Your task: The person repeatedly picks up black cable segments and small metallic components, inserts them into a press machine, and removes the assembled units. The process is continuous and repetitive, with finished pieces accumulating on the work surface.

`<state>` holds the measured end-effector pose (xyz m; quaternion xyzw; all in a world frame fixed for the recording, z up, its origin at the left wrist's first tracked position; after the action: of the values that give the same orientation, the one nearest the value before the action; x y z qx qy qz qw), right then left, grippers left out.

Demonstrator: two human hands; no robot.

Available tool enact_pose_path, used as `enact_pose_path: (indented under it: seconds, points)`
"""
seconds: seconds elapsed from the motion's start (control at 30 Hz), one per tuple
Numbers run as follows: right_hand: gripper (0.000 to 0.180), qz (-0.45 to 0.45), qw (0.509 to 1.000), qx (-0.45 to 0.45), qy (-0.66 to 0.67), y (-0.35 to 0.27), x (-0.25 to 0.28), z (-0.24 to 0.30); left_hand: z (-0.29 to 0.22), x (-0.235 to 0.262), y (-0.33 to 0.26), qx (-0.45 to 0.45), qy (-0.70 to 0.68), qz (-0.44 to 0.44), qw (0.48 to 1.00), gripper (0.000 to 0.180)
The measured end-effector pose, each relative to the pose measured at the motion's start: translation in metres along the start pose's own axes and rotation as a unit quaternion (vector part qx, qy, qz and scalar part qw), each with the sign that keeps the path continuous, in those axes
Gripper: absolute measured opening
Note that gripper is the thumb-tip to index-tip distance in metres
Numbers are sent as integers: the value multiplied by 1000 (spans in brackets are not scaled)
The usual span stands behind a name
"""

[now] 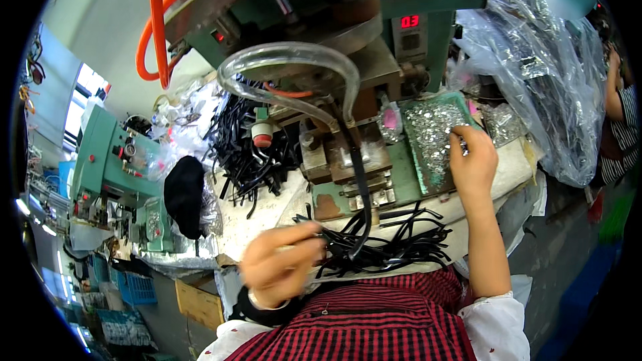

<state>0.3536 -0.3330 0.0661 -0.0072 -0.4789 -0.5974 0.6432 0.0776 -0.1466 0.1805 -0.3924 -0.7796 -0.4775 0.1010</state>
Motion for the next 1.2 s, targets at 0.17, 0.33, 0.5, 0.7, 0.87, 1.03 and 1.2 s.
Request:
enact_pose_path:
  seconds: [0.17, 0.33, 0.5, 0.7, 0.87, 1.03, 1.2]
  points:
    - [8, 26, 969, -102, 225, -8, -13, -10, 57, 92, -8, 181, 74, -277, 941, 12]
    - [19, -12, 975, -14, 223, -2, -16, 21, 168, 41, 22, 181, 271, -124, 937, 13]
    - [16, -67, 989, 0, 134, -15, -6, 1, 229, 5, -5, 158, 348, -102, 918, 10]
    - [16, -24, 960, -103, 259, -40, 21, -1, 224, 11, -20, 370, -61, -77, 924, 21]
    - [16, 28, 937, 74, 339, 5, 9, 98, 197, 5, -20, 367, -227, -92, 898, 25]
    - [20, 42, 848, -95, 519, -13, -47, 116, 171, 4, -37, 454, -195, -203, 845, 10]
    - [33, 53, 791, -134, 595, -10, -43, 127, 74, 15, 30, 162, -214, -241, 933, 7]
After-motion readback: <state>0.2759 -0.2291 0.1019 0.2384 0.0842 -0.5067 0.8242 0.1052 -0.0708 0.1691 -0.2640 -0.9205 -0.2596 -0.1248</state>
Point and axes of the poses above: each hand's wrist, its own y-axis towards the middle knuckle, its own x-axis out of the back of the hand, z = x × y, the point moved 6 cm from there along y, towards the middle knuckle, and after that the axes turned 5 degrees about x, right-handed, at the moved point
